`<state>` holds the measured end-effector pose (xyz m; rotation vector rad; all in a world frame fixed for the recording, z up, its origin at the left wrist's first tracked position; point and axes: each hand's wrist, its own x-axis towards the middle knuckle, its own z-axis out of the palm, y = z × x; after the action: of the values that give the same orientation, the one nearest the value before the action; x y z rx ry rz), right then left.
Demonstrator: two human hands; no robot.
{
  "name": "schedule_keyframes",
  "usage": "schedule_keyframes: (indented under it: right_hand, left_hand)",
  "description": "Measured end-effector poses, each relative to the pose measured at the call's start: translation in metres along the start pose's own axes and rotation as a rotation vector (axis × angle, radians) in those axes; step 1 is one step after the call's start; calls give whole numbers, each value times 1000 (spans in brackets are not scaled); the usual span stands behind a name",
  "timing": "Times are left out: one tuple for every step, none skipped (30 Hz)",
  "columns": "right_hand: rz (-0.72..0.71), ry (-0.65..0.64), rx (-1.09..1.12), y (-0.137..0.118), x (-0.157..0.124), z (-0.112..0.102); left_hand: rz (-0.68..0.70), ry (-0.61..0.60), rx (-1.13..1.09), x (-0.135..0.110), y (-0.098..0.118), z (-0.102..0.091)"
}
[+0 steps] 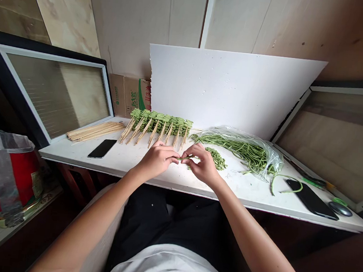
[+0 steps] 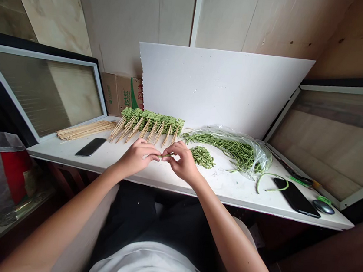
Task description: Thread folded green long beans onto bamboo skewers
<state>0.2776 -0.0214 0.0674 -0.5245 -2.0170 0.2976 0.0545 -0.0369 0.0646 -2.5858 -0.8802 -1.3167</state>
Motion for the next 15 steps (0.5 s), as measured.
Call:
schedule_keyframes:
  right_hand:
    - [-2, -24, 3, 1, 0, 0]
    - [-2, -53, 15, 1, 0, 0]
    - [2, -87, 33, 1, 0, 0]
    - [9, -123, 57, 1, -1, 0]
    - [19, -158, 83, 2, -1, -1]
    - [32, -187, 106, 2, -1, -1]
    - [47, -209, 126, 2, -1, -1]
    - [63, -224, 142, 2, -1, -2]
    - [77, -234, 154, 3, -1, -2]
    - [88, -243, 162, 4, -1, -3]
    - [96, -251, 170, 5, -1, -5]
    - [105, -260, 180, 7, 0, -8]
    - [117, -265, 193, 9, 0, -12]
    - [130, -256, 207, 12, 1, -18]
    - [148, -227, 217, 16, 1, -25]
  left_hand:
    - [6, -19, -12, 0, -1, 0]
    - [11, -39, -29, 0, -2, 0]
    - [13, -60, -50, 0, -3, 0]
    - [11, -81, -71, 0, -3, -1]
    - [6, -104, -91, 0, -3, -1]
    - [-2, -125, -110, 1, -2, -2]
    - [-14, -143, -127, 1, -1, -2]
    - [-26, -157, -140, 1, 0, -1]
    - [-38, -168, -149, 2, 1, -1]
    - [-45, -176, -154, 2, 2, 0]
    - [-50, -188, -155, 1, 1, 0]
    - [-54, -201, -150, 1, 0, 0]
    - [-60, -217, -141, 0, -3, -2]
    - [-75, -226, -129, -1, -7, -4]
    - [-106, -224, -117, -2, -12, -8]
